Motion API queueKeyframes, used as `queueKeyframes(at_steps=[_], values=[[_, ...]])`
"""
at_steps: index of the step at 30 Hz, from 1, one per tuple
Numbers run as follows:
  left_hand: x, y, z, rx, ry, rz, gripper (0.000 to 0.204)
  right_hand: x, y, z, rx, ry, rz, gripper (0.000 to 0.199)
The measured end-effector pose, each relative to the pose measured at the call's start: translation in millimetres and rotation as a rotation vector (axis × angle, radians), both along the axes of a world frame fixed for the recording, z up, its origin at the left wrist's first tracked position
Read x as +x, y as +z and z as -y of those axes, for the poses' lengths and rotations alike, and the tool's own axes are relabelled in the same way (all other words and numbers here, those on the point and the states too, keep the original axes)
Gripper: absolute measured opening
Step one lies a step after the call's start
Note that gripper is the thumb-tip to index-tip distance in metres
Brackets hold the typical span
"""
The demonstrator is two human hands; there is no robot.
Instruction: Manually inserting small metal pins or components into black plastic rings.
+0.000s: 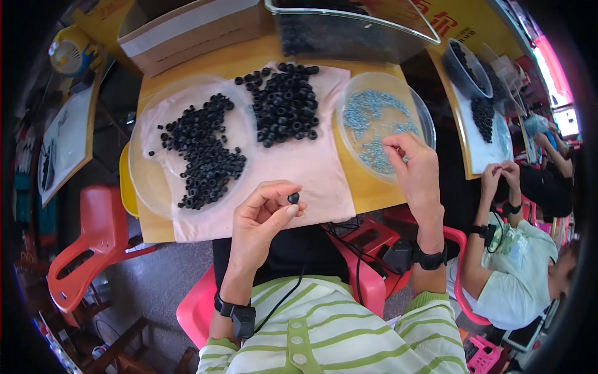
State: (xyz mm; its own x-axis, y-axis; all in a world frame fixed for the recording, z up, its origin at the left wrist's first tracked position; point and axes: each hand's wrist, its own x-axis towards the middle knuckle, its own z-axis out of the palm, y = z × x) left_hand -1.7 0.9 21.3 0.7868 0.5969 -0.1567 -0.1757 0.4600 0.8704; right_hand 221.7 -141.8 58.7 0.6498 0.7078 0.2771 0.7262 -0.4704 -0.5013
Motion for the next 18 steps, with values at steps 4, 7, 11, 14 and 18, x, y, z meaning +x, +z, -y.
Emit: queueKeyframes(at_steps=[4, 7, 11, 14, 18], values=[[12.5, -12.9, -3.5, 0.072, -0.041, 0.002, 0.023, 2.6, 0.5, 6.2, -0.024, 0.035, -0.033, 0.008], [16.0, -18.5, -5.8, 0.063, -0.076, -0.01, 0.022, 4.6, -1.5, -3.2, -0.023, 0.073, -0.036, 0.006], [15.3, -19.4, -6.4, 0.002, -0.072, -0.034, 0.023, 6.9, -5.2, -17.4, -0.069, 0.151, 0.084, 0.007], [17.3, -19.6, -6.0, -0.008, -0.064, -0.017, 0.026, 4.6, -1.0, -23.0, -0.146, 0.234, 0.114, 0.008], [19.5, -18.7, -6.0, -0.027, -0.061, -0.011, 0.027, 6.5, -3.1, -24.5, -0.206, 0.361, 0.161, 0.006]])
